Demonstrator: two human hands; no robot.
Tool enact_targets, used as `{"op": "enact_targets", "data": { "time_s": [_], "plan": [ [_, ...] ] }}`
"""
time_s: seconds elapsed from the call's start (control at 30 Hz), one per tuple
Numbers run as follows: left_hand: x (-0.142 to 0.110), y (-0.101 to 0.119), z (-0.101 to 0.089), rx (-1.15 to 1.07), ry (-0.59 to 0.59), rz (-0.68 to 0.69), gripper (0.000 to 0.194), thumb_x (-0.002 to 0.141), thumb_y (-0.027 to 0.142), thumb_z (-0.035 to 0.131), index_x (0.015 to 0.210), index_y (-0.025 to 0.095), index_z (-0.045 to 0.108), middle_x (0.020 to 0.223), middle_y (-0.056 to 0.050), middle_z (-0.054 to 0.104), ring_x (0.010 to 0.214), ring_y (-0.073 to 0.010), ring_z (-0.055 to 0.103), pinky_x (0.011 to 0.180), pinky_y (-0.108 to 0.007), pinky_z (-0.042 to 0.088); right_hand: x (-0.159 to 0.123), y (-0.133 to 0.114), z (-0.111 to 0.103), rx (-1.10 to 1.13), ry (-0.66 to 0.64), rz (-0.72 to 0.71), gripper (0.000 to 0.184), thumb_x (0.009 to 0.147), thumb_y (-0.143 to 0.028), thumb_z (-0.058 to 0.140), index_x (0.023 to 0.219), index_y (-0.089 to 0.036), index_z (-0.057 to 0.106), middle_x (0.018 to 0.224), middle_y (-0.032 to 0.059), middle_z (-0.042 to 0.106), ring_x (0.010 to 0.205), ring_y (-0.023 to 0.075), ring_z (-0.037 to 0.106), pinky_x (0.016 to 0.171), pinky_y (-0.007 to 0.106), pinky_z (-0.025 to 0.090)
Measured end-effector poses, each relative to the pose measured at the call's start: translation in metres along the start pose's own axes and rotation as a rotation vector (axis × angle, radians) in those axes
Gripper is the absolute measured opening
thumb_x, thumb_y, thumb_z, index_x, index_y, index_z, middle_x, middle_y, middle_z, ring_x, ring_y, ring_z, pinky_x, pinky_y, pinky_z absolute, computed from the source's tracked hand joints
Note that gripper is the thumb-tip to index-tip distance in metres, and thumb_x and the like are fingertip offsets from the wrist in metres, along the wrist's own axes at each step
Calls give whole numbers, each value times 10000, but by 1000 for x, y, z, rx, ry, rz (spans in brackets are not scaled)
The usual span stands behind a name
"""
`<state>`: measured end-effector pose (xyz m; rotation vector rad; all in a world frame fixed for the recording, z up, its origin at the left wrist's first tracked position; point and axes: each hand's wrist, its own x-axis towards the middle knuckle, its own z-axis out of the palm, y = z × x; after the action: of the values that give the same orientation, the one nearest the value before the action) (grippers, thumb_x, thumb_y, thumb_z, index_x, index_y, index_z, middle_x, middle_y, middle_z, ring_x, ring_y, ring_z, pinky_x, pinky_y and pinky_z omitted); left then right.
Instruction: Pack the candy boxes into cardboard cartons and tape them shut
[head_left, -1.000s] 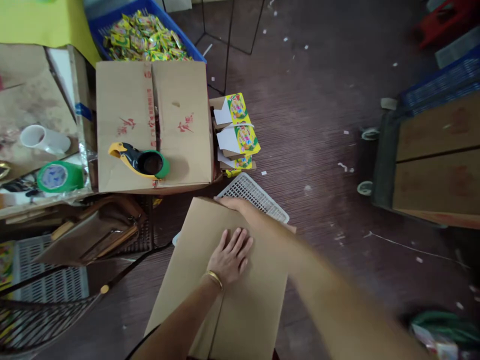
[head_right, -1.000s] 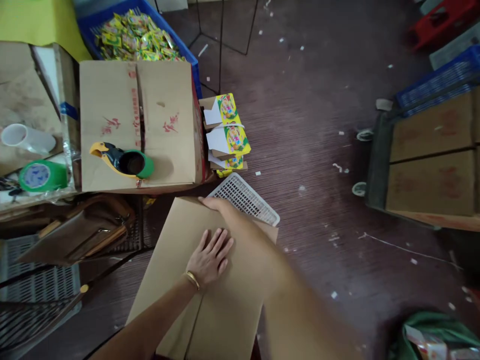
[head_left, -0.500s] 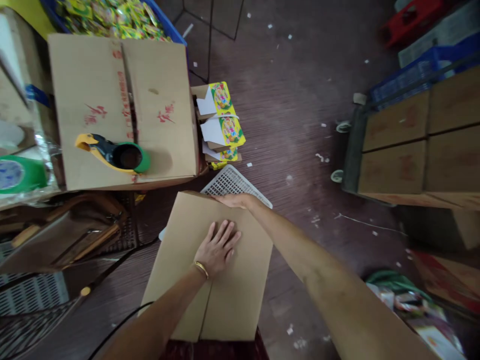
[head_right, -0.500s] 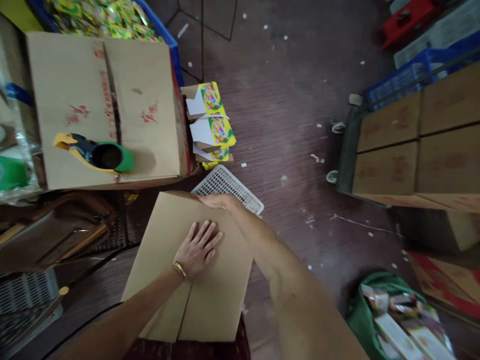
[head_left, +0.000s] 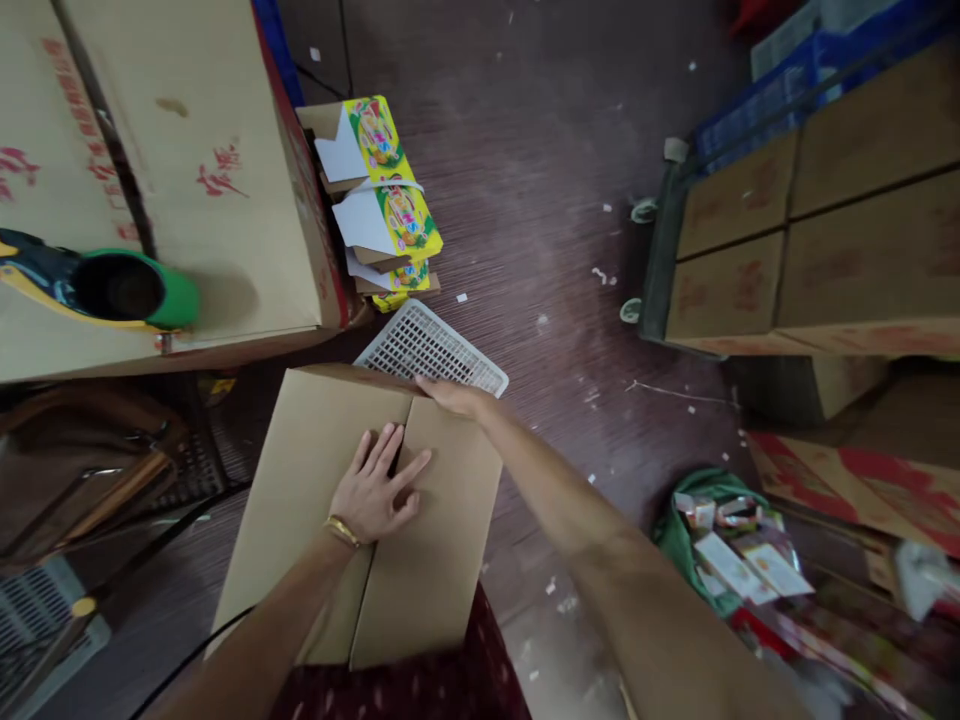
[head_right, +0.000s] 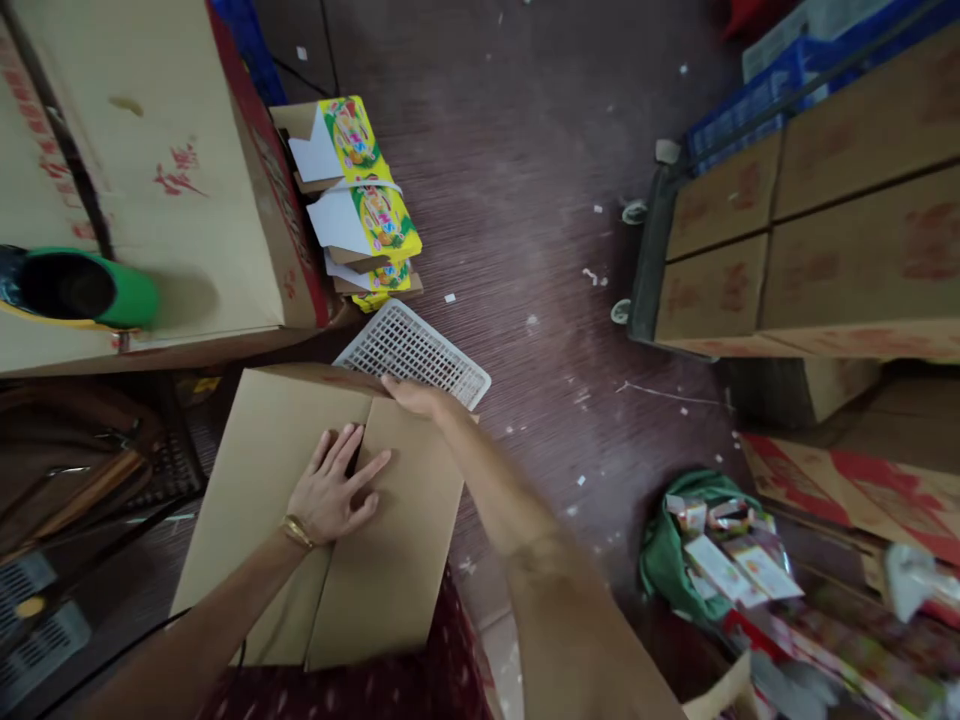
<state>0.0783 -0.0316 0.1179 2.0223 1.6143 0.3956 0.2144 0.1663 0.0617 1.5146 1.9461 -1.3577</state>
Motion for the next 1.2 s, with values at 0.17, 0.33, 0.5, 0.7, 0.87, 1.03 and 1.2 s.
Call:
{"op": "enact_targets", "data": {
  "time_s": [0.17, 0.33, 0.5, 0.7, 0.87, 1.03, 1.2],
  "plan": [
    [6, 5, 9, 123, -80, -23, 607, 863, 424, 570, 1429, 267, 419, 1555, -168, 174, 1424, -330, 190, 1157, -542, 154, -9, -8, 2, -70, 87, 31, 536, 999, -453, 216, 1257, -146, 571, 1150, 157, 660, 1113, 268, 592, 986, 433, 411],
    [6, 6, 14, 172, -135, -40, 622, 872, 425, 561, 1446, 263, 384, 1569, -153, 72, 1439, -323, 117, 1161, -567, 76, -63, -30, 6, -146, 493, -254, 452, 1001, -290, 236, 1393, -174, 430, 1344, 66, 556, 1313, 192, 419, 1167, 439, 151],
    [5, 8, 10, 171, -156, -16, 623, 886, 397, 531, 1460, 225, 358, 1570, -151, 43, 1446, -317, 45, 1159, -580, 36, -150, -33, 60, -101, 561, -100, 495, 989, -302, 233, 1459, -170, 317, 1521, 37, 329, 1444, 170, 152, 1182, 490, 2],
    [14, 6, 6, 179, -243, 51, 639, 921, 368, 448, 1497, 176, 248, 1570, -161, 82, 1454, -285, 36, 1140, -610, -35, -217, -24, 184, -109, 553, 267, 559, 975, -351, 226, 1493, -141, 239, 1566, 91, 200, 1461, 229, 51, 1164, 527, 19],
    [27, 1, 5, 138, -233, 155, 705, 857, 380, 555, 1483, 174, 304, 1576, -154, 81, 1438, -353, -40, 1159, -584, 49, -238, -32, 236, -181, 536, 260, 683, 909, -503, 411, 1496, -194, 248, 1575, 125, 144, 1457, 308, 32, 1151, 553, 33],
    [33, -1, 4, 131, -181, 190, 692, 854, 359, 566, 1478, 185, 323, 1581, -140, 81, 1433, -375, -30, 1157, -559, 154, -237, -28, 233, -192, 565, 204, 844, 828, -635, 471, 1502, -186, 230, 1571, 148, 142, 1450, 348, 41, 1142, 574, 48],
    [41, 3, 3, 162, -165, 242, 611, 870, 335, 550, 1451, 260, 377, 1589, -98, 16, 1442, -355, 23, 1158, -558, 155, -241, -28, 228, -136, 573, 181, 830, 838, -642, 456, 1506, -215, 213, 1571, 140, 145, 1450, 345, 52, 1141, 586, 50]
  ]
}}
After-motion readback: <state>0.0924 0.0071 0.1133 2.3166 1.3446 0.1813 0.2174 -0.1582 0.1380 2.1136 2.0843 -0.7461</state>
